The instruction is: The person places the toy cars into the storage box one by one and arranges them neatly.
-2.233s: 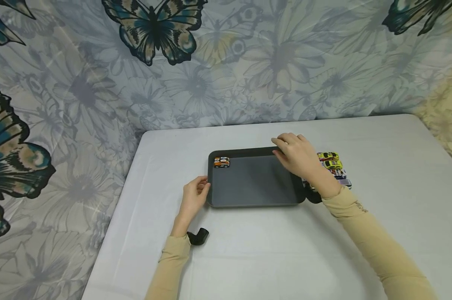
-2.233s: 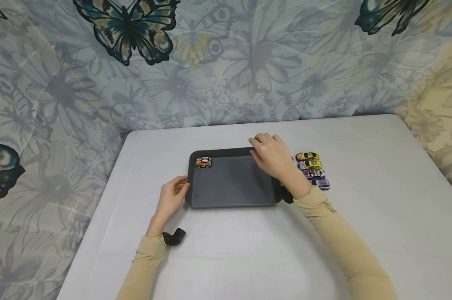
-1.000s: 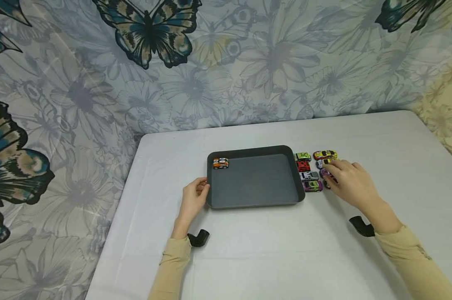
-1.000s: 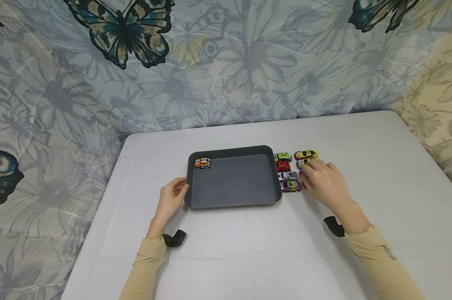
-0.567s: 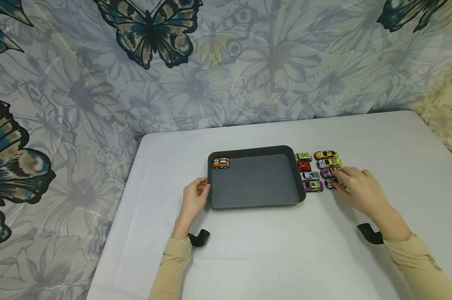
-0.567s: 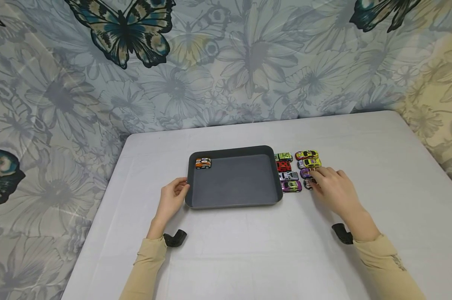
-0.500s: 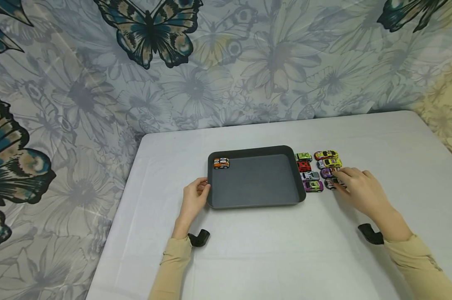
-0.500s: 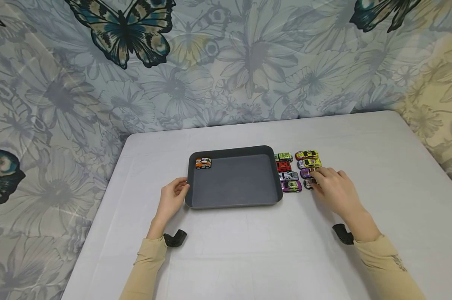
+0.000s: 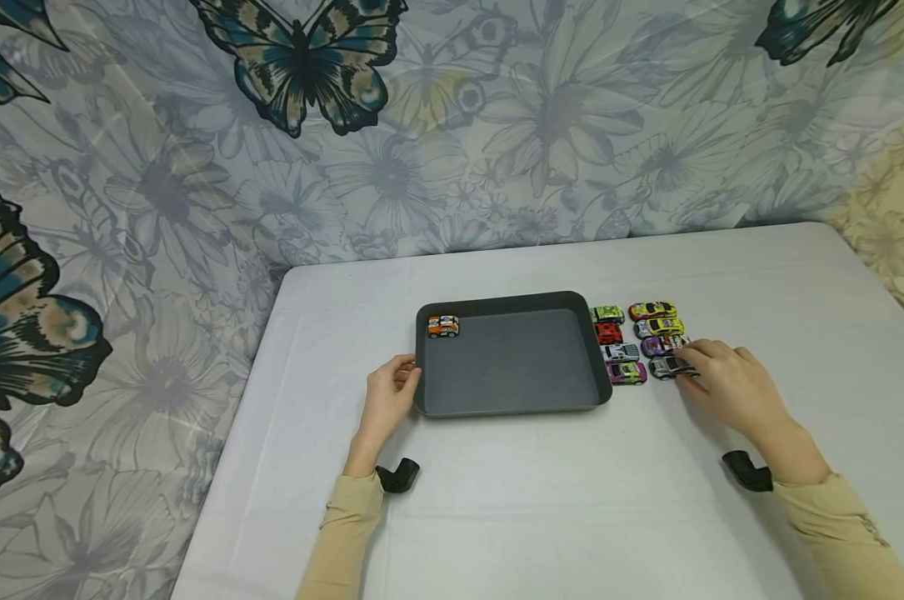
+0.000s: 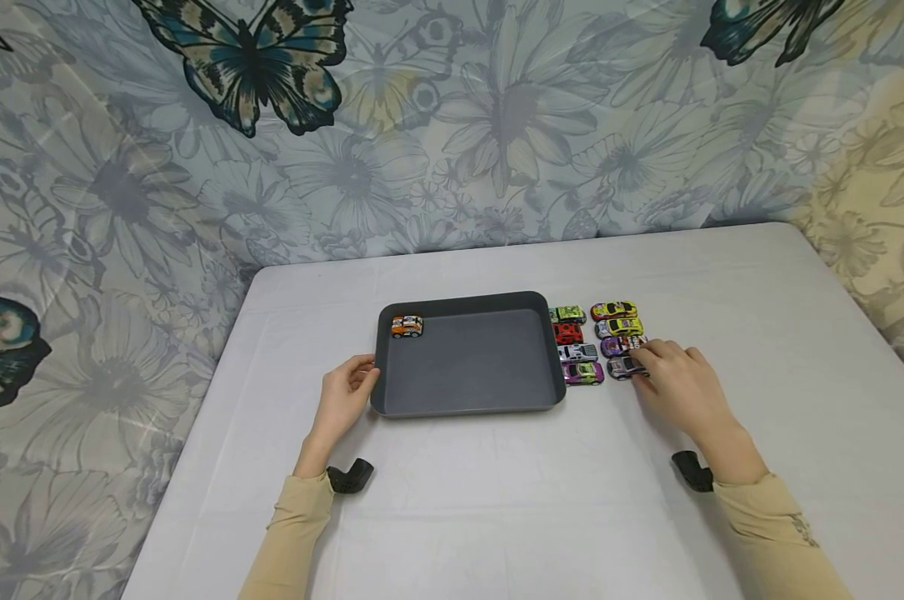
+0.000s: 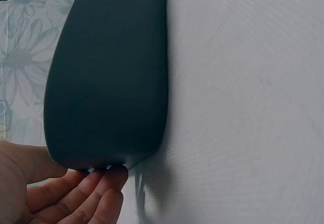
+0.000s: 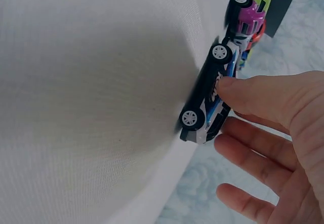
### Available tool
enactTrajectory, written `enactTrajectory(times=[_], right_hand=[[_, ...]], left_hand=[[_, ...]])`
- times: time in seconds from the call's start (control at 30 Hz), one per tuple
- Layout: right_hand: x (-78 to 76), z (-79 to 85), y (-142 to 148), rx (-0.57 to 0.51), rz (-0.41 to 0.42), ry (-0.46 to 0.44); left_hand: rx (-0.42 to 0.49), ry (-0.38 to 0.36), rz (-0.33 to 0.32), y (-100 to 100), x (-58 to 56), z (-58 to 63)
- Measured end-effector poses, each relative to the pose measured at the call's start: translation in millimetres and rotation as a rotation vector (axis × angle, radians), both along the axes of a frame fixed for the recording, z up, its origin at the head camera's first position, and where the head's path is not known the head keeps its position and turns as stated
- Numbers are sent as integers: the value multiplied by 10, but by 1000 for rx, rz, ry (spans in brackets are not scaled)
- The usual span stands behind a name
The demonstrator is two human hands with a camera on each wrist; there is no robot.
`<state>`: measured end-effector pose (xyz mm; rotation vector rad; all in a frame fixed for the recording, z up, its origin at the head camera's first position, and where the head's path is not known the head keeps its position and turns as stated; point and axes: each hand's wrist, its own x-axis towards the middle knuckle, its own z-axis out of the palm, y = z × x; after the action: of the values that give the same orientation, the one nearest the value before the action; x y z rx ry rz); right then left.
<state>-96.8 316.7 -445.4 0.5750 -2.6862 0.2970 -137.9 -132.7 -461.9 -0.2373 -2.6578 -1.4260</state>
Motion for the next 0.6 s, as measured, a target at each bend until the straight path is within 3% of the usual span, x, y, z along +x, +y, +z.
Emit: enactTrajectory(times=[0.6], right_hand=[[-24, -55, 45, -4, -2, -1]], left_hand=[[-3, -2, -10, -11, 7, 3]])
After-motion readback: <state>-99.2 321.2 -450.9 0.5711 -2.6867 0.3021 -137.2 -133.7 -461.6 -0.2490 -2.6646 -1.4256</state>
